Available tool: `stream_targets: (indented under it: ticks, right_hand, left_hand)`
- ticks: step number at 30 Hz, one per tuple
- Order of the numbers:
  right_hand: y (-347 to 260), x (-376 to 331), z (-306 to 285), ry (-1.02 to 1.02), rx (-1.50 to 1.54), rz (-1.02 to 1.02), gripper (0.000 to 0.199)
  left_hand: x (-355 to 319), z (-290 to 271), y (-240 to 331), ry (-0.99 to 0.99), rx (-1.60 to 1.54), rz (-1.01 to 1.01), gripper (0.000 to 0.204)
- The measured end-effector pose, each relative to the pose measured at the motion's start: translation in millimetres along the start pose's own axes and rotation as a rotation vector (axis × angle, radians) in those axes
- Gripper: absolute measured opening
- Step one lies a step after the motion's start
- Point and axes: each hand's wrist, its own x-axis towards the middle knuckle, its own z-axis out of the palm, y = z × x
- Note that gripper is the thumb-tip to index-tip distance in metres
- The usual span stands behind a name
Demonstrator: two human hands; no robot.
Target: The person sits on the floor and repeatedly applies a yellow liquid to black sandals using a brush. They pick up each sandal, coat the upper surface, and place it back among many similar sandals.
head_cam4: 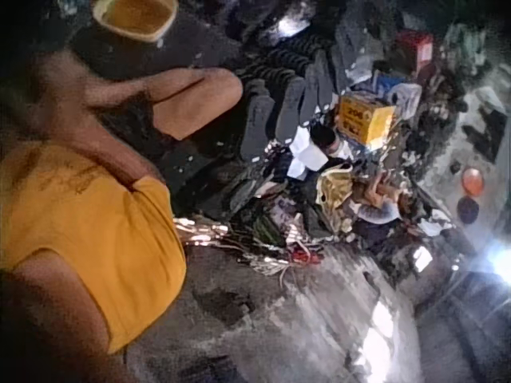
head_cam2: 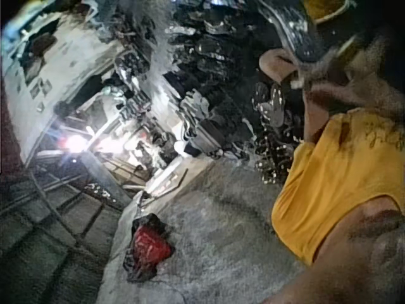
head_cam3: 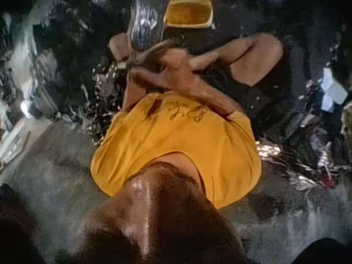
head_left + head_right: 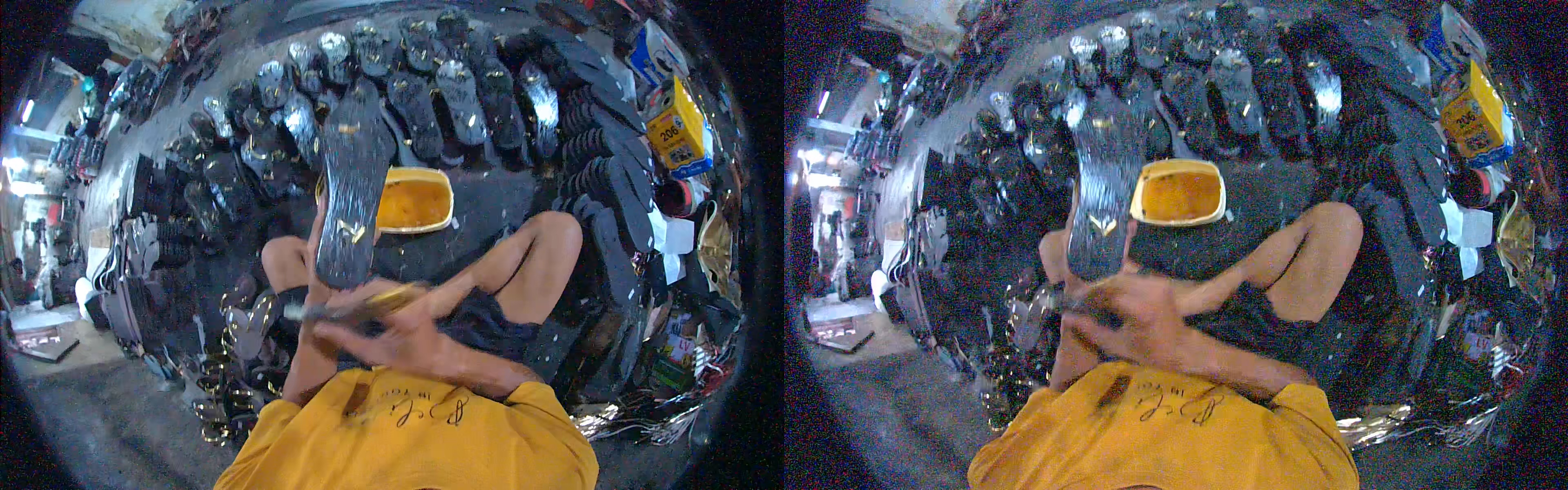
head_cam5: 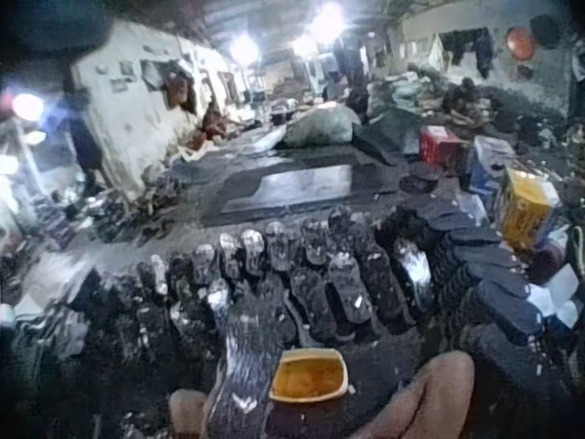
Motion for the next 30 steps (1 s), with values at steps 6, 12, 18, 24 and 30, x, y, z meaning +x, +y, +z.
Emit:
stream_targets:
  ticks: [6, 12, 18, 24, 30]
  right_hand:
    - [-11, -20, -2, 0.041, -0.322, 0.017, 0.030]
    - [-7, -7, -7, 0.191, -0.414, -0.138, 0.025]
    - [-34, 8, -14, 0.031, -0.435, -0.211, 0.025]
    - [-12, 58, -36, -0.014, -0.509, -0.537, 0.026]
    - [-26, -10, -18, 0.085, -0.442, 0.144, 0.044]
  left_hand:
    - [11, -2, -20, -0.051, -0.798, -0.025, 0.047]
    - [8, -2, -21, -0.244, -1.057, -0.021, 0.052]
    - [10, -4, -52, -0.123, -0.846, -0.015, 0.056]
    - [-11, 19, -21, -0.021, -0.579, 0.122, 0.046]
    - [-5, 6, -27, -0.213, -1.145, -0.078, 0.051]
